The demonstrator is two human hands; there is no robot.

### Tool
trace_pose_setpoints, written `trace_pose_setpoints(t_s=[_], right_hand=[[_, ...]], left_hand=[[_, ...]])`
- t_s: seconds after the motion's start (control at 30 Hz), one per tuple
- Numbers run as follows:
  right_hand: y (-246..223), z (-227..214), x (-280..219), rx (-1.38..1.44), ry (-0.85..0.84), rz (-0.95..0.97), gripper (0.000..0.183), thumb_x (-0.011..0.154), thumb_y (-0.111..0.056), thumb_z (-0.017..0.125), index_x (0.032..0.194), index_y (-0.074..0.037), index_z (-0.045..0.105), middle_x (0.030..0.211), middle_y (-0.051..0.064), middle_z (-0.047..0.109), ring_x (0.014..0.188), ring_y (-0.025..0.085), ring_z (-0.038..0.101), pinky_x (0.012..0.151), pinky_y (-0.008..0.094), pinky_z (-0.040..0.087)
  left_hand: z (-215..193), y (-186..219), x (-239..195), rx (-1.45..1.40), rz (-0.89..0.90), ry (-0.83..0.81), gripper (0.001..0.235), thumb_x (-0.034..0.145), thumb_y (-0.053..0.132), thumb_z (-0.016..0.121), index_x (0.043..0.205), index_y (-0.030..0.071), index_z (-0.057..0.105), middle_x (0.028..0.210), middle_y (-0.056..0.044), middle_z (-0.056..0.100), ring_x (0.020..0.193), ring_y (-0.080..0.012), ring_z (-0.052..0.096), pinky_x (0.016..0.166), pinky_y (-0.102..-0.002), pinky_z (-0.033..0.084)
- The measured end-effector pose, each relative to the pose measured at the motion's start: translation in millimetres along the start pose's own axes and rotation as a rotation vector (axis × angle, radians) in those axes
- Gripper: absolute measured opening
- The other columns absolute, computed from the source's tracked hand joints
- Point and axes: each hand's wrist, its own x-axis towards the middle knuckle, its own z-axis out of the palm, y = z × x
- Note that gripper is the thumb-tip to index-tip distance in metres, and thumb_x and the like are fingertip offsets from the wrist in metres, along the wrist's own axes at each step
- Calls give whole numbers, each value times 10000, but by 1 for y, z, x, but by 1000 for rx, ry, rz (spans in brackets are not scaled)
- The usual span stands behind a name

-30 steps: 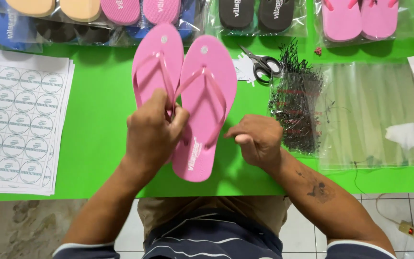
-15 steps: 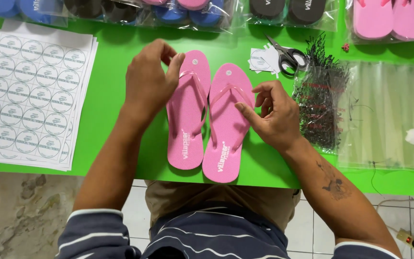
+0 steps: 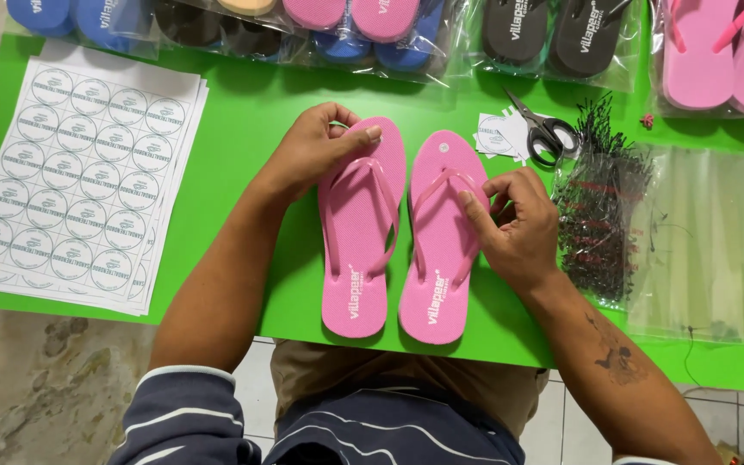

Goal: The person inserts flip-flops and a cardboard hanger into a plastic bag, trims the edge using shears, and applies a label to the package.

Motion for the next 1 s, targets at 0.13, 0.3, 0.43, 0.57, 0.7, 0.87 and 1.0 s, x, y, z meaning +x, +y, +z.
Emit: trace_pose_setpoints(t_s=[0.13,0.3,0.43,0.57,0.7,0.87,1.0], right_hand=[[5,-1,1,-10,25,11,265,993,-181,823,898,-19,636,800,101,508,643,269,616,484,309,492],[12,-2,-1,4,20,15,269,1001,-185,815,894,-23,630,807,89,482,646,254,606,486,301,494],[10,-1,-1,10,15,12,279,1006,-184,814,890,-18,622,805,100,494,642,257,607,481,305,493],[10,0,-1,19,24,16,273,1000,-171,820,888,-13,627,806,106,502,639,258,613,480,297,495],[12,0,-1,41,26,25,265,1024,-170,796,911,-7,620,821,112,513,649,262,612,496,303,502],[2,-4,2,62,113,-31,268,1057,-162,765,919,8,610,829,114,507,684,245,575,532,300,501],[-13,-9,4,56,149,-59,271,1066,-168,752,916,5,606,846,107,519,718,235,571,558,293,509]], left_hand=[[2,17,-19,-58,-67,-83,390,829,212,860,999,-19,595,701,-60,667,552,-106,653,443,-207,522],[5,30,-35,-3,-143,-162,386,905,229,779,1034,-41,534,660,-84,624,517,-133,622,404,-254,503],[7,25,-33,-77,-85,-179,453,840,167,846,1074,-48,523,724,-158,688,541,-175,673,449,-284,572],[6,18,-27,-151,-43,-164,502,833,134,865,1142,-46,512,786,-176,716,591,-190,708,498,-288,606],[6,2,-9,-175,6,-120,507,849,155,872,1166,-16,514,789,-150,710,604,-185,716,497,-272,611],[5,7,-8,36,139,-17,407,847,228,882,1118,71,622,766,-59,722,603,-86,637,497,-198,518],[4,-1,-1,204,234,18,402,816,277,907,1106,114,681,783,-47,733,630,-95,629,547,-210,503]])
